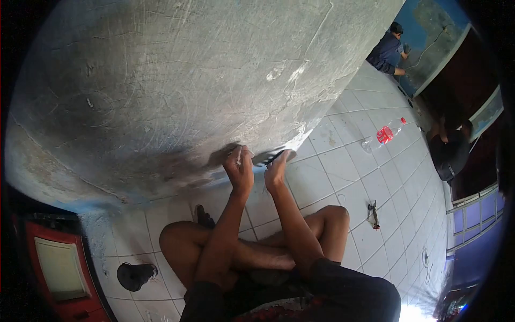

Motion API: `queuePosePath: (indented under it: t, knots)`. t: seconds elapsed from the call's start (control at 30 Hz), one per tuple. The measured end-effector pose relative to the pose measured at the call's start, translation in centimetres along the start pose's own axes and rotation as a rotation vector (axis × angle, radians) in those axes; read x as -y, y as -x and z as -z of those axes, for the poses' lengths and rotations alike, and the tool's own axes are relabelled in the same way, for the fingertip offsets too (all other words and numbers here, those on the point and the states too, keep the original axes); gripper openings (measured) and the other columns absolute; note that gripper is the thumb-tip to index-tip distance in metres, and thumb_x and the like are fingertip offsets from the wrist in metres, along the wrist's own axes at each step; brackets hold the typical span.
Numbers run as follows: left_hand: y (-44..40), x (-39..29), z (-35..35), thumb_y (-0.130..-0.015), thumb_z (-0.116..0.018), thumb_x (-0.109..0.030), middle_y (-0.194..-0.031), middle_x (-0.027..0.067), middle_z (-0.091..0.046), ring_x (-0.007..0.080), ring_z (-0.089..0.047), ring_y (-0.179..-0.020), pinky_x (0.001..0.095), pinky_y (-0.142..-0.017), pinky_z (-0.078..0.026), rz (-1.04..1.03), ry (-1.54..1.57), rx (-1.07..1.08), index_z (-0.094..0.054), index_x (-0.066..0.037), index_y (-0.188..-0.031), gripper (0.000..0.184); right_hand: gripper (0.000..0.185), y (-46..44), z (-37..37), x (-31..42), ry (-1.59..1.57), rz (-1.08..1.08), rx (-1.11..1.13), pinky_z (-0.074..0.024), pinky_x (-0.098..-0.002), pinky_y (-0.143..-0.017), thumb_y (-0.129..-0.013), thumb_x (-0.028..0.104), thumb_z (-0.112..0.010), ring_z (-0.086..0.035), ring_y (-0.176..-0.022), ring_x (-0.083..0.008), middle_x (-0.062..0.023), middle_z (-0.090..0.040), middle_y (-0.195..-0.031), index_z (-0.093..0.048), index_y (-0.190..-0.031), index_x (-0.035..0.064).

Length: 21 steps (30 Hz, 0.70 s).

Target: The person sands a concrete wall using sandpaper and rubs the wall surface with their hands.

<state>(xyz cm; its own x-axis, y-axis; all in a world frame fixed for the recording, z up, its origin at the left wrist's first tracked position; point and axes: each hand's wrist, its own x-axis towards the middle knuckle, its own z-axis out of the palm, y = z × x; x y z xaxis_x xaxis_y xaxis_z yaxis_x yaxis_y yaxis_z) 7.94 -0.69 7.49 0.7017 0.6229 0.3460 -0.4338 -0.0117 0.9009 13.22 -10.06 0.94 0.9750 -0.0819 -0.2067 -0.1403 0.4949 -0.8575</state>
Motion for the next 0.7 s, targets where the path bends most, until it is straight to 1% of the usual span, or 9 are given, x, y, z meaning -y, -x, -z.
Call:
queuePosePath:
  t: [0.13,0.23,0.27,0.43,0.5,0.53,0.63,0.67,0.7]
  knots:
    - [0.2,0.4,0.4,-0.092,-0.045,-0.014,-0.050,0.0002,-0.040,0.0083,-0.036,-0.045,0.0266,-0.045,-0.027,0.001,0.036,-0.019,-0.051,-0.002,-0.059,0.036,0.093,3.1,-2.1,3.2,-0.146,-0.171,0.243,-0.0163,-0.0374,-0.111,-0.086,0.075,-0.024,-0.023,-0.137,-0.0253,-0.0117,-0.024,-0.151,-0.015,-0.148,0.0062]
    - [0.1,-0.5,0.2,-0.092,-0.046,-0.014,-0.049,0.0005,-0.041,0.0085,-0.037,-0.044,0.0266,-0.044,-0.026,0.022,0.020,-0.040,-0.051,-0.001,-0.059,0.035,0.091,2.5,-1.6,0.3,-0.082,-0.116,0.063,-0.0178,-0.0384,-0.110,-0.086,0.075,-0.024,-0.027,-0.134,-0.0271,-0.0119,-0.028,-0.149,-0.020,-0.147,0.0064]
    - [0.0,-0.1,0.5,-0.091,-0.046,-0.013,-0.049,0.0004,-0.040,0.0085,-0.037,-0.044,0.0265,-0.043,-0.026,-0.001,0.012,-0.021,-0.050,-0.001,-0.060,0.034,0.090,-0.2,0.5,-2.8,-0.075,-0.036,0.119,-0.0196,-0.0403,-0.109,-0.086,0.074,-0.025,-0.028,-0.134,-0.0278,-0.0121,-0.030,-0.147,-0.019,-0.146,0.0070]
    - [0.3,0.9,0.9,-0.092,-0.049,-0.018,-0.050,0.0029,-0.045,0.0090,-0.042,-0.047,0.0284,-0.045,-0.032,0.074,0.060,-0.033,-0.053,0.000,-0.064,0.034,0.081,3.4,-2.7,2.9,-0.245,-0.182,0.258,-0.0231,-0.0385,-0.108,-0.091,0.067,-0.026,-0.034,-0.131,-0.0247,-0.0102,-0.034,-0.144,-0.021,-0.146,0.0069]
    - [0.1,0.2,0.3,-0.093,-0.045,-0.015,-0.052,-0.0002,-0.043,0.0060,-0.037,-0.046,0.0253,-0.043,-0.026,-0.020,0.095,-0.035,-0.050,-0.001,-0.061,0.035,0.080,3.5,-2.6,2.4,-0.192,-0.150,0.278,-0.0295,-0.0320,-0.100,-0.093,0.066,-0.024,-0.035,-0.126,-0.0217,-0.0089,-0.029,-0.147,-0.020,-0.146,0.0059]
    - [0.1,0.8,0.4,-0.093,-0.046,-0.016,-0.052,-0.0007,-0.042,0.0059,-0.037,-0.046,0.0255,-0.043,-0.026,-0.019,0.027,-0.024,-0.051,-0.001,-0.061,0.035,0.079,2.0,-2.1,-0.2,-0.099,0.001,0.180,-0.0271,-0.0327,-0.103,-0.093,0.065,-0.023,-0.035,-0.126,-0.0220,-0.0097,-0.031,-0.145,-0.021,-0.145,0.0040]
    - [0.2,0.9,0.4,-0.093,-0.045,-0.016,-0.052,-0.0014,-0.040,0.0058,-0.037,-0.047,0.0254,-0.043,-0.027,0.029,-0.032,-0.022,-0.051,-0.002,-0.062,0.034,0.080,-0.6,-0.8,-1.3,-0.112,-0.065,0.162,-0.0179,-0.0355,-0.110,-0.094,0.064,-0.023,-0.025,-0.134,-0.0239,-0.0114,-0.025,-0.148,-0.018,-0.146,0.0024]
    - [0.1,0.9,0.6,-0.092,-0.044,-0.016,-0.052,-0.0017,-0.040,0.0056,-0.037,-0.047,0.0253,-0.044,-0.028,0.003,-0.013,-0.007,-0.051,-0.002,-0.063,0.033,0.081,-0.9,0.5,-0.2,-0.217,-0.189,0.404,-0.0115,-0.0380,-0.112,-0.094,0.064,-0.023,-0.019,-0.137,-0.0264,-0.0129,-0.024,-0.149,-0.017,-0.145,0.0012]
    - [-0.1,0.7,0.7,-0.092,-0.044,-0.016,-0.052,-0.0017,-0.040,0.0056,-0.037,-0.047,0.0253,-0.044,-0.028,0.000,-0.018,-0.025,-0.051,-0.002,-0.063,0.033,0.081,0.7,-1.1,1.6,-0.212,-0.201,0.418,-0.0115,-0.0380,-0.112,-0.094,0.064,-0.023,-0.019,-0.137,-0.0264,-0.0129,-0.024,-0.149,-0.017,-0.145,0.0012]
